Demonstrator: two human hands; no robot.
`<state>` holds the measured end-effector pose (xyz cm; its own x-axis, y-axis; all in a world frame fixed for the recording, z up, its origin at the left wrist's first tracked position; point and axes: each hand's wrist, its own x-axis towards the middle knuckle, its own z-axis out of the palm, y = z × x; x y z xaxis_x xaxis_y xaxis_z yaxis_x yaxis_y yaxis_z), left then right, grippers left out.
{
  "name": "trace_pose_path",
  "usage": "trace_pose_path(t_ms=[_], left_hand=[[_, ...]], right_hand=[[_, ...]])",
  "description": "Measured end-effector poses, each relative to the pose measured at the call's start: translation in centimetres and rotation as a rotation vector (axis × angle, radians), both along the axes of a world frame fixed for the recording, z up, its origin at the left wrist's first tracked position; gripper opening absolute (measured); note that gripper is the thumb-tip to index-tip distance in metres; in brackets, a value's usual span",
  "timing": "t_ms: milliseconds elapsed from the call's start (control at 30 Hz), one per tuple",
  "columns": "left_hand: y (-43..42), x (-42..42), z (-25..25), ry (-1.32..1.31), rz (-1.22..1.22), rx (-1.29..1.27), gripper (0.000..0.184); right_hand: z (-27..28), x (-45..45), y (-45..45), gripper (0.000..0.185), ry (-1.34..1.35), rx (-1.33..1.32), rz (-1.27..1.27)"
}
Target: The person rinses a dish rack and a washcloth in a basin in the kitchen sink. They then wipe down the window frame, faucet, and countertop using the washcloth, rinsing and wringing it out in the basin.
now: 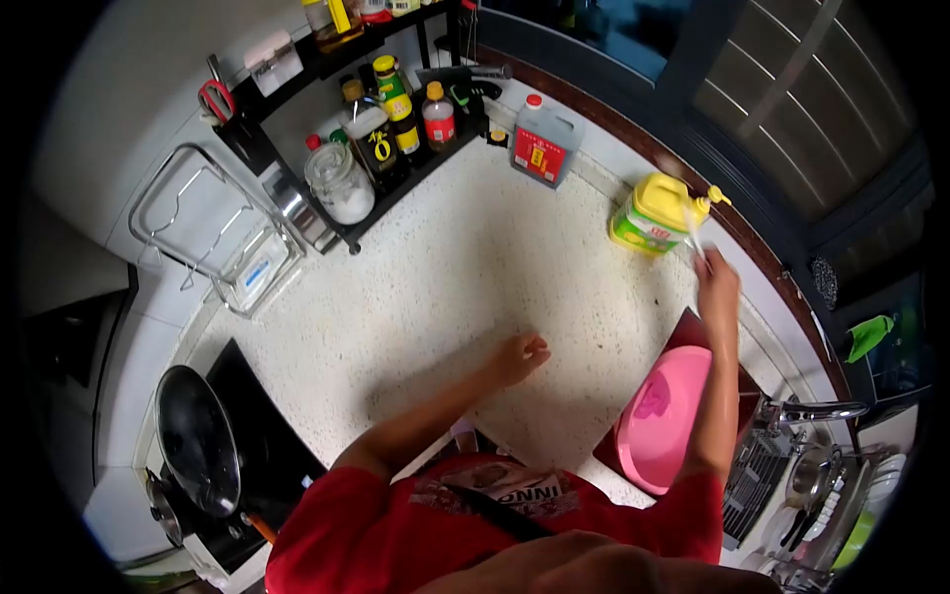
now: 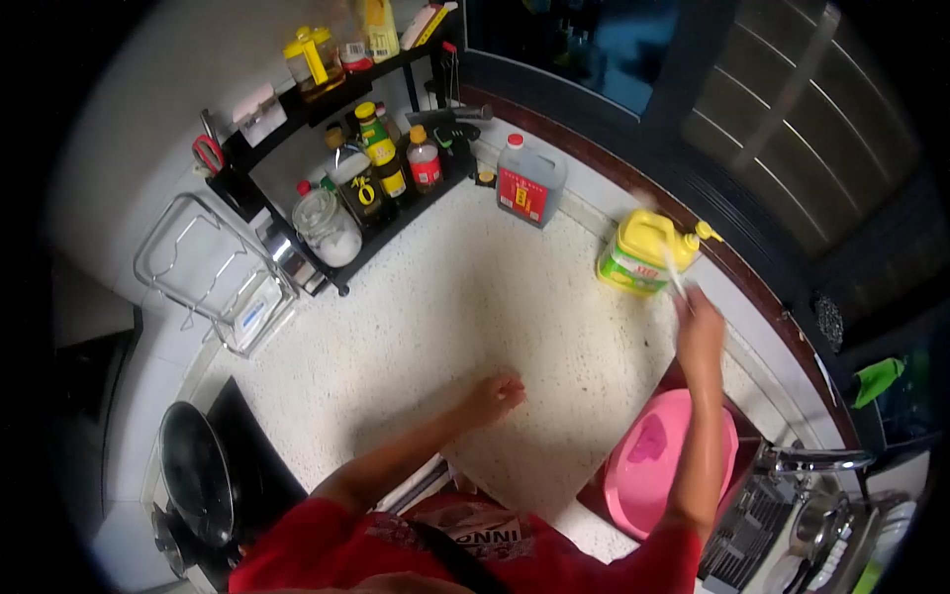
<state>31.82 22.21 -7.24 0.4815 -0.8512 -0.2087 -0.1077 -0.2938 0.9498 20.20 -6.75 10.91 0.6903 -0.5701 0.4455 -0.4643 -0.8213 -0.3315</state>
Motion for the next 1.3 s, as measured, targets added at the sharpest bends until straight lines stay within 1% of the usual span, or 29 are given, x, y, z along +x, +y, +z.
trace_pose_path(t_ms=[33,67,100,133,167,200,233,267,367,400,433,467,533,567,633,700,767,833,900,933,967,1000,1033,1067,1100,1133,1200,1267,1300], left_hand=[[0.5,0.4,-0.1,-0.04,-0.012,0.016,0.034],[0.9,0.6,1.1,0.027,0.042,-0.006,0.029],[1.2,1.2,0.8,0.02,0.041,-0.003,0.029],[1.4,1.8,0.4,0.033,0.057,0.016,0.027],[1.5,2.4,-0.2,0.049,0.074,0.036,0.026],[1.6,2.9,-0.8,0.046,0.076,0.04,0.026],[1.6,3.3,-1.4,0.114,0.1,0.045,0.026],[1.5,4.0,-1.7,0.182,0.125,0.05,0.026],[1.4,5.6,-0.7,0.165,0.102,0.07,0.024],[1.4,5.8,-0.9,0.172,0.104,0.084,0.024],[1.4,5.9,-1.1,0.193,0.113,0.026,0.025],[1.5,5.9,-1.3,0.213,0.122,-0.034,0.027],[1.6,6.1,-1.7,0.257,0.102,-0.042,0.026],[1.8,5.9,-1.6,0.29,0.086,-0.07,0.026],[1.8,6.1,-2.6,0.315,0.098,-0.084,0.026],[2.2,5.6,-1.7,0.337,0.094,-0.102,0.025],[2.4,5.1,0.0,0.142,0.122,-0.055,0.023],[2.4,4.2,0.7,0.12,0.084,-0.062,0.022],[2.0,2.5,0.8,0.139,0.056,-0.084,0.021],[1.5,1.7,0.8,0.178,0.034,-0.097,0.021],[0.8,0.2,1.6,0.128,0.045,-0.088,0.02],[0.1,-0.9,1.7,0.285,0.034,-0.149,0.019],[-0.6,-2.1,1.0,0.367,0.02,-0.108,0.02],[-1.7,-3.8,1.6,0.257,-0.039,-0.114,0.021],[-2.6,-5.1,3.6,0.292,-0.116,0.039,0.021],[-3.4,-6.8,4.0,0.29,-0.163,0.08,0.022],[-5.3,-10.7,3.6,0.263,-0.205,0.144,0.023],[-7.3,-14.2,3.7,0.216,-0.257,0.219,0.025],[-8.3,-16.0,3.7,0.207,-0.254,0.228,0.025]], right_hand=[[0.9,5.3,-0.1,0.018,0.031,0.03,0.006],[0.6,10.4,-1.5,0.015,0.025,-0.145,0.112],[0.4,15.4,-2.7,0.012,0.031,-0.212,0.14],[0.4,20.0,-3.8,0.019,0.146,-0.239,0.111],[-0.1,23.9,-4.9,0.02,0.144,-0.292,0.081],[-0.4,27.5,-6.2,0.021,0.184,-0.286,0.077],[-0.9,30.4,-7.2,0.022,0.228,-0.277,0.075],[-1.0,32.6,-7.6,0.023,0.239,-0.255,0.065],[-1.0,37.6,-7.4,0.023,0.292,-0.184,0.068],[-1.7,39.2,-7.8,0.023,0.26,-0.155,0.063],[-2.4,40.7,-8.2,0.023,0.231,-0.123,0.055],[-2.8,41.9,-8.3,0.024,0.121,-0.075,0.056],[-3.6,42.9,-7.4,0.027,-0.113,0.059,0.086],[-4.2,42.3,-6.6,0.027,-0.103,0.07,0.088],[-4.3,39.5,-4.6,0.032,-0.302,-0.13,0.217],[-3.4,32.5,-2.4,0.035,-0.291,-0.012,0.295],[-3.0,22.8,0.2,0.032,-0.26,0.0,0.352],[-4.7,12.4,1.5,0.021,-0.27,-0.085,0.319],[-6.4,2.6,2.5,0.015,-0.245,0.098,0.175],[-7.9,-2.0,1.6,0.013,-0.196,0.065,0.093],[-9.7,-6.8,0.6,0.013,-0.136,0.038,0.001],[-11.2,-11.0,-0.5,0.015,-0.079,0.102,-0.113],[-13.0,-15.2,-2.2,0.02,-0.006,0.159,-0.177],[-15.8,-19.7,-3.8,0.025,0.109,0.248,-0.297],[-18.8,-24.1,-5.7,0.029,0.288,0.235,-0.348],[-19.8,-26.7,-6.3,0.032,0.511,0.424,-0.497],[-24.4,-31.1,-7.5,0.035,0.599,0.599,-0.501],[-34.1,-35.9,-10.0,0.043,0.437,0.456,-0.23],[-37.2,-36.3,-10.0,0.046,0.359,0.558,-0.278]])
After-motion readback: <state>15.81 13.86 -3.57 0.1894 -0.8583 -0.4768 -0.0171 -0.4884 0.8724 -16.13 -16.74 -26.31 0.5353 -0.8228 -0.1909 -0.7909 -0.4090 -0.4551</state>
